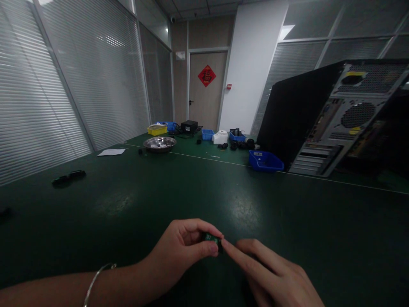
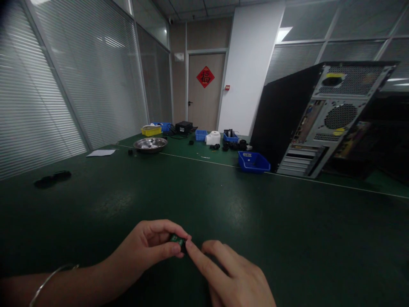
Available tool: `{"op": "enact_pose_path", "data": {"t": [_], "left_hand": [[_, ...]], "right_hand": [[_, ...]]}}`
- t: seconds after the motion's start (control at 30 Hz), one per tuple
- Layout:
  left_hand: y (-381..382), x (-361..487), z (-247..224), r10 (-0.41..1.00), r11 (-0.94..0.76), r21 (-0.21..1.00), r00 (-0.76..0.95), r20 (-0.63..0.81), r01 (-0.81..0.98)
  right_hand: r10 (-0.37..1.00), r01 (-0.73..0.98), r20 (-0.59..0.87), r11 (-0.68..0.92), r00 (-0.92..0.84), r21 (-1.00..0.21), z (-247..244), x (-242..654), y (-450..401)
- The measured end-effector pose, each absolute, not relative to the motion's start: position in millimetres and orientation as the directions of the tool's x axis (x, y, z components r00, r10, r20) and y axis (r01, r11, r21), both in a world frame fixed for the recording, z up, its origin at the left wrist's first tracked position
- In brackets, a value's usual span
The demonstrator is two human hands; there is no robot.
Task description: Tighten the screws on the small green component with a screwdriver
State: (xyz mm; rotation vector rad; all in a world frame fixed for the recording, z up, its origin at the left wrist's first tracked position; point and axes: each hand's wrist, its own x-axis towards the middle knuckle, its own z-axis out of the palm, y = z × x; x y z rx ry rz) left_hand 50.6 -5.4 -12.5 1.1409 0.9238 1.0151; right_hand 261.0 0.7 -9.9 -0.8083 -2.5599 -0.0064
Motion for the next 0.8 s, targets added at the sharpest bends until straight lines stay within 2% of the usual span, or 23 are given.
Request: {"op": "enact_pose_path", "data": {"t": [0.2, 0.33, 0.6, 0.8], "left_hand": [[-6.8, 50.5, -12.6, 0.963, 0.058, 0.998, 0.267, -0.046, -0.037], [-7.0, 50.0, -10.9, 0.96, 0.108, 0.992, 0.267, -0.088, -0.059], [-8.5, 45.9, -10.5, 0.955, 0.082, 0.996, 0.29, -0.066, -0.044], [-14.8, 46.3, -4.6, 0.954, -0.001, 1.0, 0.299, 0.008, -0.021]], "right_hand": [[0.535, 0.535, 0.426, 0.835, -0.73, -0.132, -7.1, 260.3, 0.8], [0.559, 0.52, 0.396, 0.828, -0.729, -0.21, -8.0, 258.4, -1.7], [0.67, 0.548, 0.273, 0.731, -0.69, -0.408, -7.7, 257.5, -8.8], [0.674, 0.533, 0.276, 0.723, -0.686, -0.439, -6.9, 259.0, -12.8]]}}
